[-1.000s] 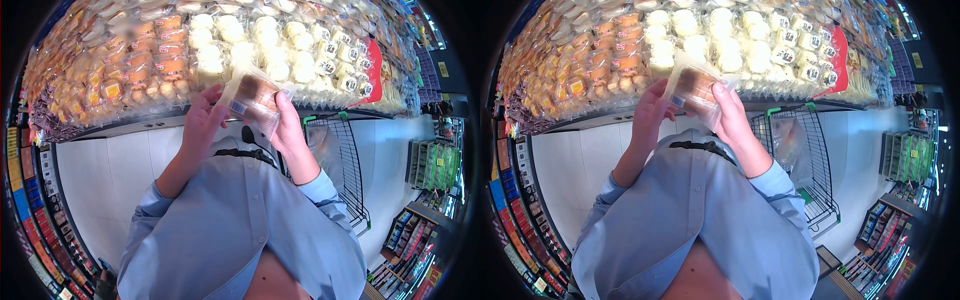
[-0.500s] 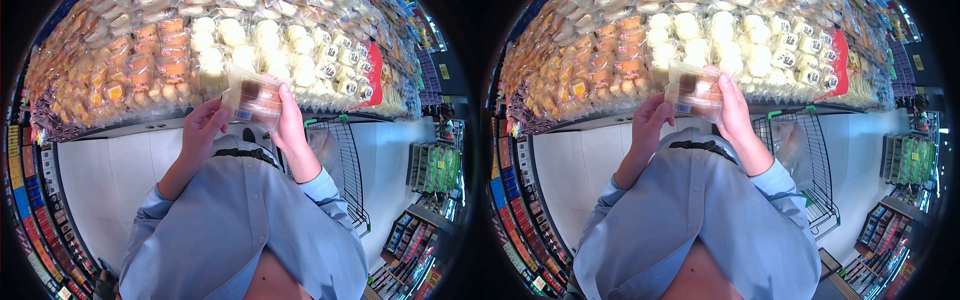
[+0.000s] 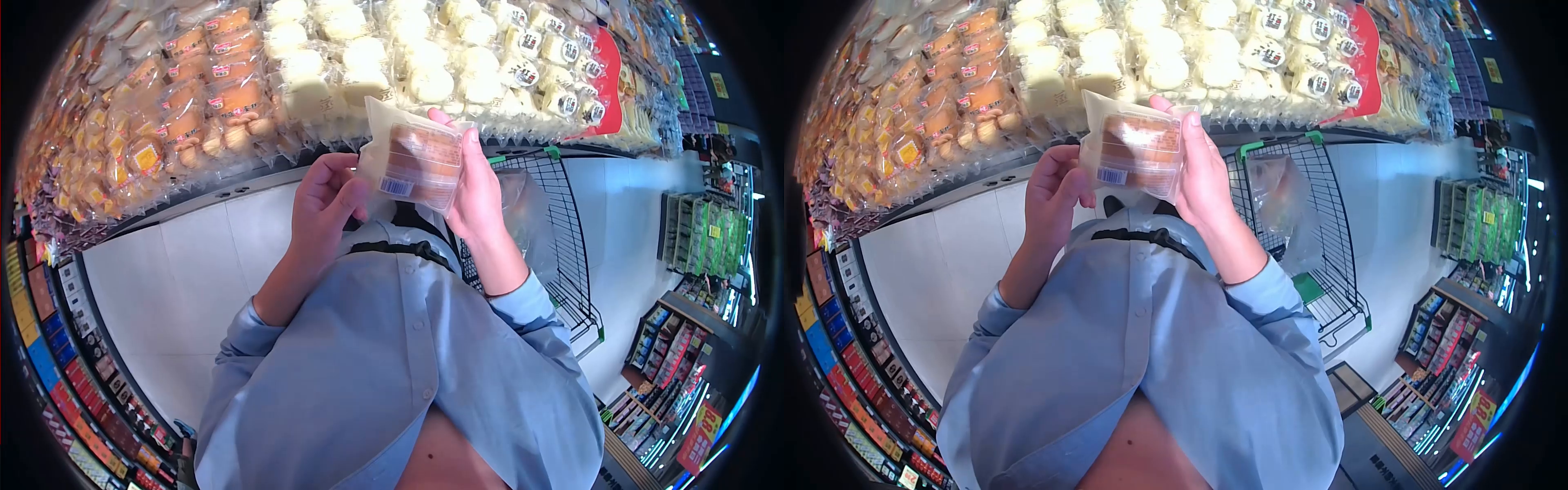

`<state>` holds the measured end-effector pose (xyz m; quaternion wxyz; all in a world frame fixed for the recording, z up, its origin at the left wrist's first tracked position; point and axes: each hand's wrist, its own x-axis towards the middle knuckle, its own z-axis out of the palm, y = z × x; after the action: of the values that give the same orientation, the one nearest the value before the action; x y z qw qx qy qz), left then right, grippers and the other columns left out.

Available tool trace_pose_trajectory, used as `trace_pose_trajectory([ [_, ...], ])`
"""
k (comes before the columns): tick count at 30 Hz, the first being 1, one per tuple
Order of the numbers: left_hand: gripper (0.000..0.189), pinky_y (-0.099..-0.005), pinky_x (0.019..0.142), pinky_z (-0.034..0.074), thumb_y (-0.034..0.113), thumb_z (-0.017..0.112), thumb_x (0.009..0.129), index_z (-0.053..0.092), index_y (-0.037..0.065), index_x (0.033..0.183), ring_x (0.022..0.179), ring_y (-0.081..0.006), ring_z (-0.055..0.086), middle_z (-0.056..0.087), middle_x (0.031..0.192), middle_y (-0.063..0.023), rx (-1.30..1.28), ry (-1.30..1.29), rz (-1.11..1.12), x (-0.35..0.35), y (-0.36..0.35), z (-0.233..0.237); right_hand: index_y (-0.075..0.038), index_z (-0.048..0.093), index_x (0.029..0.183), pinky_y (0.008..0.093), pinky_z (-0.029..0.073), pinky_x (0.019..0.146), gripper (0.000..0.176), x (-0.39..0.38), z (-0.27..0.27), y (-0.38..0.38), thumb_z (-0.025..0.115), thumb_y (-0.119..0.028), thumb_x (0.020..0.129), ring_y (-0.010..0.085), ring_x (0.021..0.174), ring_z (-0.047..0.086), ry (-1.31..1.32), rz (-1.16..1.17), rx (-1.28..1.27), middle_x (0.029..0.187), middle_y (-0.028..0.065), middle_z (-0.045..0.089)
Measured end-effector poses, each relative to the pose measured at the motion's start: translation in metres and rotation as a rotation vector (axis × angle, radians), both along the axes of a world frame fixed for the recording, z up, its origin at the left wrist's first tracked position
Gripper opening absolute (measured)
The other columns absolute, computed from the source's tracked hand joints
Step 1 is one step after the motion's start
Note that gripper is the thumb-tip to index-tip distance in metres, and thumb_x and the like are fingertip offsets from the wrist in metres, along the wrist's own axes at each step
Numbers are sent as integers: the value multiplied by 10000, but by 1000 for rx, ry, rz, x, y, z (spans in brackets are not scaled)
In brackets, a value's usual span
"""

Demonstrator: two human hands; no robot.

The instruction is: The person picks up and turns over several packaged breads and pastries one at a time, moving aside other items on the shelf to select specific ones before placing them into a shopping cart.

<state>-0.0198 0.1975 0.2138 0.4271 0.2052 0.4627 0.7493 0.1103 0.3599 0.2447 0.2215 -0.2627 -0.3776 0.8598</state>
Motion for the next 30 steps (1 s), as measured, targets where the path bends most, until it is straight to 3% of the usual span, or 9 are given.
trace_pose_trajectory([
  [5,278,-220,616,484,127,652,995,549,24,1232,653,-59,544,574,800,4,16,84,-46,12,22,7,-25,288,1550,475,431,1112,640,25,-3,17,253,-480,1100,306,1330,512,77,-5,8,1462,197,477],
  [8,275,-221,616,480,123,644,998,543,24,1234,648,-65,544,589,813,-6,-51,145,-87,28,41,20,-23,288,1545,464,472,1073,705,51,1,29,360,-536,1067,302,1307,534,132,-16,-30,1444,193,492],
  [11,271,-221,622,477,116,639,999,539,24,1234,662,-65,546,599,822,-11,-125,194,-205,51,68,24,-20,317,1523,436,572,927,761,84,-13,42,516,-544,1009,283,1197,615,187,-51,7,1400,178,531],
  [14,285,-221,635,478,122,629,1005,533,23,1255,697,-63,551,604,832,-12,-175,245,-378,75,99,15,-45,381,1465,399,601,719,639,129,-26,63,610,-406,990,251,1077,649,182,-54,-69,1274,126,590],
  [18,329,-213,683,484,119,596,1020,513,20,1324,750,-60,557,621,879,-21,-256,294,-643,116,147,11,-67,493,1399,338,592,661,532,208,-76,91,582,-397,991,193,999,691,251,-152,-224,1188,100,667],
  [19,352,-215,696,485,127,600,1014,514,14,1336,759,-60,555,625,911,-28,-270,320,-670,128,161,4,-73,518,1373,336,594,661,509,228,-87,101,580,-403,992,194,1001,694,144,-232,-248,1174,91,679],
  [24,456,-269,806,519,171,654,951,543,-12,1354,860,-129,620,629,1160,-103,-480,676,-854,174,232,-86,-101,570,1313,288,568,670,441,304,-168,145,571,-400,989,183,973,702,-226,-521,-407,1181,57,689],
  [27,479,-339,894,534,209,644,950,544,-20,1359,1006,-237,664,532,1402,-197,-337,1077,-838,192,272,-173,-103,587,1292,305,567,668,409,323,-227,152,600,-360,974,197,962,704,-352,-485,-324,1145,60,696],
  [30,476,-407,968,516,230,628,937,561,-11,1342,1140,-341,630,456,1463,-243,-514,1317,-947,209,298,-211,-82,599,1254,330,566,609,410,313,-267,160,657,-330,933,211,887,709,-496,-450,-244,1116,87,695],
])
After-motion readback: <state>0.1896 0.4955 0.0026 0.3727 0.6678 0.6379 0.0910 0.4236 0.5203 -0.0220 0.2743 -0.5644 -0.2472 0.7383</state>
